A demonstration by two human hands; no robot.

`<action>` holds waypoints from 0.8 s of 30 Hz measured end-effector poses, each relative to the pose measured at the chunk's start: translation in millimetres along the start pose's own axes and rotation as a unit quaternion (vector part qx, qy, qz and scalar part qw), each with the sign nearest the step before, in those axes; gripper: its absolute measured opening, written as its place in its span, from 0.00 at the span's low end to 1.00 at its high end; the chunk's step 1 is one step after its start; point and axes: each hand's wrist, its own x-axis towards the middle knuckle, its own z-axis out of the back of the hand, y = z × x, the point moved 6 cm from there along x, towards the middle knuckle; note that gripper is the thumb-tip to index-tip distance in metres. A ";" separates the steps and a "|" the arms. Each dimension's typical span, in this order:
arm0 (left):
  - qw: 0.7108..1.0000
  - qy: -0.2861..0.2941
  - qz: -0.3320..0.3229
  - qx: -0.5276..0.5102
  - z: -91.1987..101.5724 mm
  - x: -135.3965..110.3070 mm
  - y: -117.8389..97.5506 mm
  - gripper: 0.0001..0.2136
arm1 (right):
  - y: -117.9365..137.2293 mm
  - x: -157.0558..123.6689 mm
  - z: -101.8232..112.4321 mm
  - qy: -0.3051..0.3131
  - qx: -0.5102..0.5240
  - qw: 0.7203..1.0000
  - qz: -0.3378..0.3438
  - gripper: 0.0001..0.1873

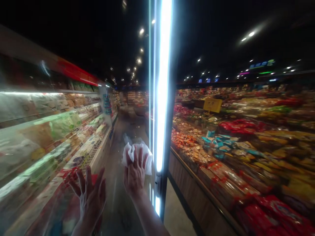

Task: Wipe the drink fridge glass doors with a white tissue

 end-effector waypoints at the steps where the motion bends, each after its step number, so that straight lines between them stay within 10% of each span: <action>1: 1.000 0.000 -0.003 0.001 -0.9 0.4 -1.5 0.41 | -2.3 -9.3 -0.8 -0.004 -0.004 1.000 0.002 0.37; 5: 1.000 0.005 -0.005 -0.002 -3.0 -0.3 -1.2 0.41 | -13.7 -50.5 -7.3 -0.017 -0.025 0.999 -0.011 0.38; 12: 1.000 0.014 -0.016 -0.011 6.2 -1.5 12.1 0.40 | -14.9 21.0 12.4 -0.078 0.019 0.995 -0.063 0.36; 19: 1.000 -0.015 -0.002 0.017 35.8 0.5 56.9 0.41 | 41.0 -82.9 -46.9 0.007 0.019 0.999 -0.025 0.34; 24: 0.999 -0.016 0.030 0.023 55.9 -8.5 98.2 0.40 | 82.0 -27.1 -39.6 -0.061 0.045 0.996 -0.040 0.36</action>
